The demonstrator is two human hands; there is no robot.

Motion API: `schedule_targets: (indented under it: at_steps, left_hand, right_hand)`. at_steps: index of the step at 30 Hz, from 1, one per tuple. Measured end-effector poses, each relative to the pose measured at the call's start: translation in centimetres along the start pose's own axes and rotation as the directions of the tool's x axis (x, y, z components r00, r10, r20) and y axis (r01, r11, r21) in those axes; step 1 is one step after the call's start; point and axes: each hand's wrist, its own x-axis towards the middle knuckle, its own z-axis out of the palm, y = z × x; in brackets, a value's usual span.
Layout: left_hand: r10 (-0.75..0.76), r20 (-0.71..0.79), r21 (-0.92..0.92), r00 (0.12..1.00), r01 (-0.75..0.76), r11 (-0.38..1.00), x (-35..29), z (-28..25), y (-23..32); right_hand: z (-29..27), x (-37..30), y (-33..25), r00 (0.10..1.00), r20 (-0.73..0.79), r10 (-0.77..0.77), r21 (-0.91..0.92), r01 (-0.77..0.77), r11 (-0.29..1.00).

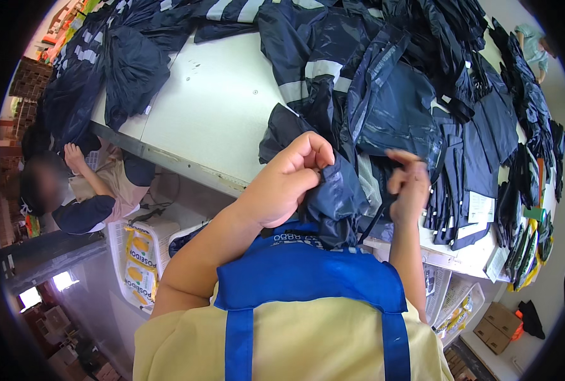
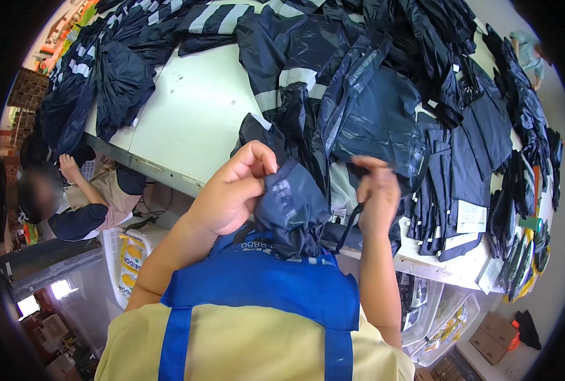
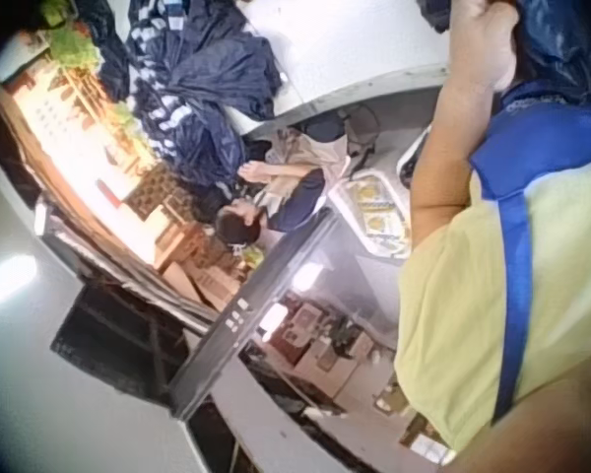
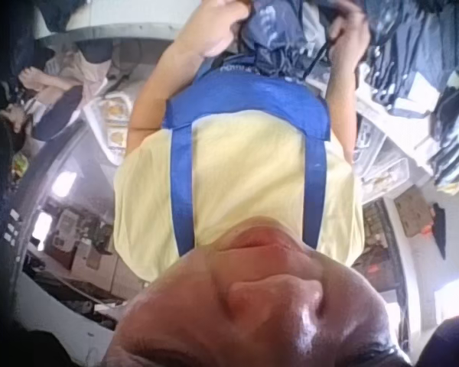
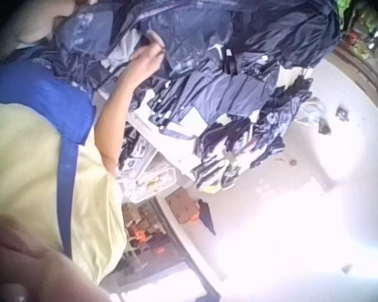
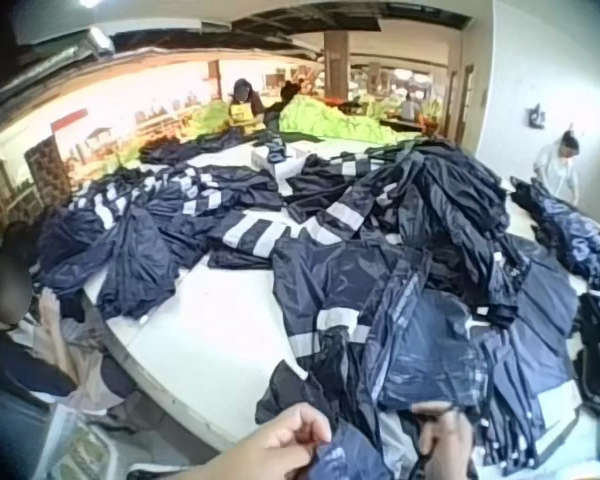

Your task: The person folds a dark blue jacket with reflective stripes on a white table. They smooth the fabric, fold the sleeves inward, fold the body in half, and then fold it again into a compact rectangle.

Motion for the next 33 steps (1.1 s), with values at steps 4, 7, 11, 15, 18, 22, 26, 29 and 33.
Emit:
schedule_targets:
  at_steps: [4,7,11,15,18,22,26,29,33]
  left_hand:
    - [0.01,0.101,-0.163,0.995,0.007,0.987,-0.1,0.4,1.0]
    - [0.037,0.059,-0.022,0.998,-0.036,0.999,-0.3,0.5,1.1]
    - [0.232,0.348,0.803,0.908,-0.417,0.426,-1.5,0.4,0.2]
    - [0.459,0.55,0.809,0.697,-0.58,-0.089,-1.2,0.7,-1.8]
    - [0.518,0.508,0.861,0.689,-0.383,-0.335,-1.4,-2.0,-2.2]
    - [0.639,0.244,0.959,0.729,-0.281,-0.046,-1.3,-3.3,-1.8]
    - [0.731,0.075,0.929,0.679,-0.314,0.195,-1.2,-2.8,-1.8]
    - [0.738,0.02,0.875,0.675,-0.369,0.315,-1.0,-2.0,-2.3]
    - [0.611,0.347,0.899,0.711,-0.438,0.0,-1.5,-1.1,-4.1]
  right_hand:
    - [4.2,-1.1,0.1,0.722,0.673,0.163,0.256,-0.434,0.863]
    - [4.1,-0.3,0.9,0.608,0.769,0.198,0.229,-0.551,0.803]
    - [6.0,-0.6,1.7,0.971,0.238,0.017,0.47,-0.131,0.873]
    - [9.4,-1.2,-0.1,0.919,0.036,0.392,0.592,-0.336,0.733]
    - [6.3,-1.4,1.0,0.822,0.317,0.472,0.478,-0.569,0.67]
    - [5.8,-3.1,-0.9,0.796,0.538,0.278,0.195,-0.438,0.878]
    - [7.3,-2.3,0.0,0.923,0.361,0.136,0.044,-0.163,0.986]
    - [8.6,-1.5,0.0,0.984,0.156,0.082,0.111,-0.1,0.989]
    - [9.5,-0.1,1.2,0.998,-0.016,0.055,0.367,-0.045,0.929]
